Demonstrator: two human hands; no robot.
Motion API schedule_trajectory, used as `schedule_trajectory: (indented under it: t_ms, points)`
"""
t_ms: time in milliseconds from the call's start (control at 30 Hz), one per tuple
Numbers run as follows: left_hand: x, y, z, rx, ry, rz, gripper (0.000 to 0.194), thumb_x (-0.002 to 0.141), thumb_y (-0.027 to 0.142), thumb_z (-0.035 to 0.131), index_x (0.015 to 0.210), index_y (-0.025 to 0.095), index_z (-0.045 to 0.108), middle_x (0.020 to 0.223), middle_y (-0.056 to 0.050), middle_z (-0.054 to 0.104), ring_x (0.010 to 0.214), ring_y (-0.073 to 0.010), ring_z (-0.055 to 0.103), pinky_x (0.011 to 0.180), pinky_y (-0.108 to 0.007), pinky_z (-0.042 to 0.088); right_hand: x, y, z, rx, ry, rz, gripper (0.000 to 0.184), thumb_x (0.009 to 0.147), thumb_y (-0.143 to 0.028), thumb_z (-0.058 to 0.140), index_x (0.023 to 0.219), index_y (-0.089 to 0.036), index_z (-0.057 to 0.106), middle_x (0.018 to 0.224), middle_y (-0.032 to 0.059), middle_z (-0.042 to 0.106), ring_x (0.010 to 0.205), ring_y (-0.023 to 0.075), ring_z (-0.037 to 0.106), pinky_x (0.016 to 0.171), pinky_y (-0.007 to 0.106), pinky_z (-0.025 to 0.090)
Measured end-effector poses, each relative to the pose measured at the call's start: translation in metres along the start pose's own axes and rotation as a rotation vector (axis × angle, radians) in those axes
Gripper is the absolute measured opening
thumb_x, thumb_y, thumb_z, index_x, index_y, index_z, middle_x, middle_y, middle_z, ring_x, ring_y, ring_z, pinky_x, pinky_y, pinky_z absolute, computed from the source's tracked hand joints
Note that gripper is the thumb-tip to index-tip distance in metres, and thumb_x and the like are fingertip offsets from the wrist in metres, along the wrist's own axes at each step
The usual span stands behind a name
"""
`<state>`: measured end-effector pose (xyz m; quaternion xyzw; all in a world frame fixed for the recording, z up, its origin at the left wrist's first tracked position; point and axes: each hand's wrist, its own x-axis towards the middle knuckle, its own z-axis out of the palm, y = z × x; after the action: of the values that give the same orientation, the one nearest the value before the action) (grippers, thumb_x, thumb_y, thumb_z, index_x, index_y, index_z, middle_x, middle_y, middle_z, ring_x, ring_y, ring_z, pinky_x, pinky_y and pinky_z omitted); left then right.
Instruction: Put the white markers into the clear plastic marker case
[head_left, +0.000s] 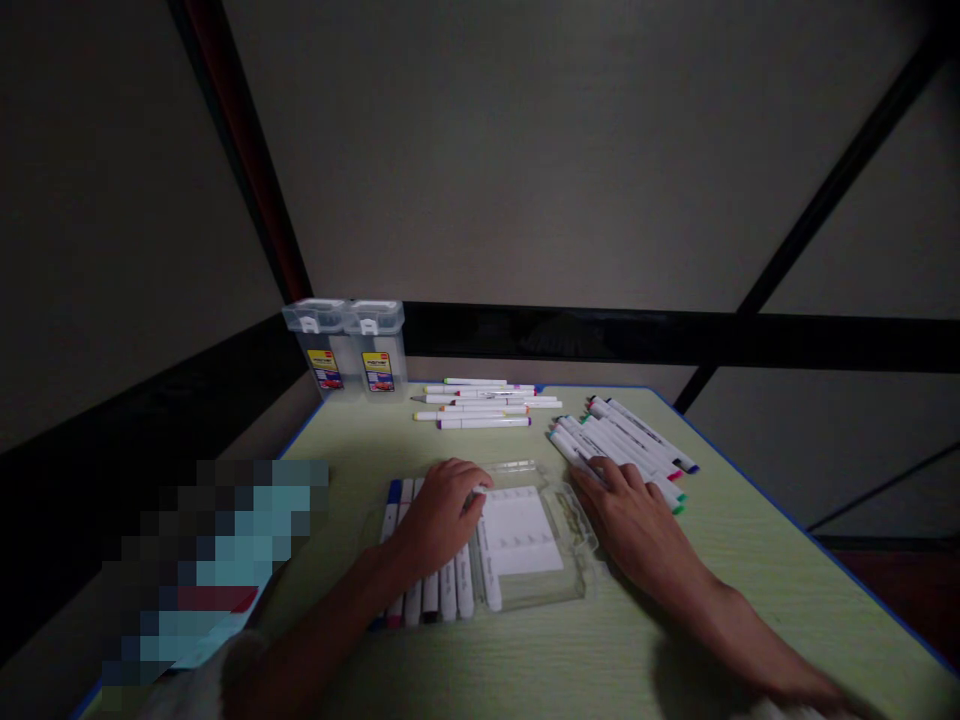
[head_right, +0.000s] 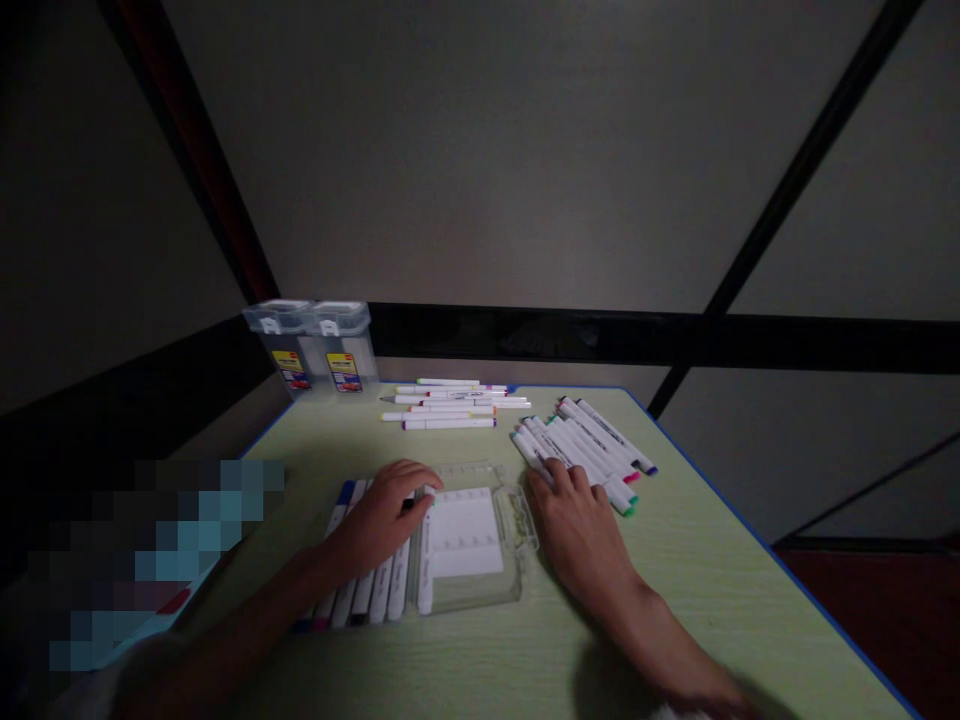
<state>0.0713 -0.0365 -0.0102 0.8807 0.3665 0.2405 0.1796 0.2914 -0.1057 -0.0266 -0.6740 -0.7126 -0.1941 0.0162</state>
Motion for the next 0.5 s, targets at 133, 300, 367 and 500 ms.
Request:
schedule_trajectory:
  t_ms: [133,300,367,500]
  points:
    - [-0.001,0.0,-0.001,0.002,0.004,0.001,0.017,0.073,0.006,0.046,0.08,0.016,0.058,0.085,-0.004,0.062,0.087,-0.0181,0.052,0.083,-0.035,0.038,0.001,0.0,-0.004,0.038,0.056,-0.009,0.032,0.082,-0.009,0.039,0.111,-0.016,0.052,0.112,0.0133,0.049,0.089,0.0263,0.047,0.067,0.036,0.04]
    - [-0.001,0.0,-0.002,0.007,-0.004,0.003,0.017,0.073,0.007,0.046,0.081,0.016,0.058,0.086,-0.004,0.062,0.088,-0.0184,0.052,0.083,-0.035,0.038,0.0,-0.006,-0.019,0.241,0.161,-0.081,0.025,0.083,-0.012,0.037,0.101,-0.014,0.055,0.102,0.0118,0.053,0.084,0.0229,0.049,0.067,0.034,0.04]
    - [-0.001,-0.001,-0.002,0.016,-0.007,0.008,0.018,0.074,0.006,0.045,0.082,0.016,0.058,0.087,-0.004,0.061,0.089,-0.0183,0.051,0.084,-0.035,0.039,-0.002,-0.01,-0.026,0.357,0.186,-0.153,0.023,0.084,-0.012,0.036,0.093,-0.014,0.057,0.095,0.0108,0.055,0.08,0.021,0.05,0.067,0.032,0.04]
    - [-0.002,-0.004,-0.001,0.04,0.002,0.034,0.019,0.076,0.007,0.044,0.087,0.017,0.056,0.092,-0.005,0.059,0.093,-0.0183,0.049,0.085,-0.035,0.038,-0.009,-0.023,-0.038,0.492,0.208,-0.341,0.024,0.085,-0.012,0.032,0.082,-0.013,0.056,0.077,0.0079,0.055,0.068,0.0176,0.049,0.06,0.029,0.039]
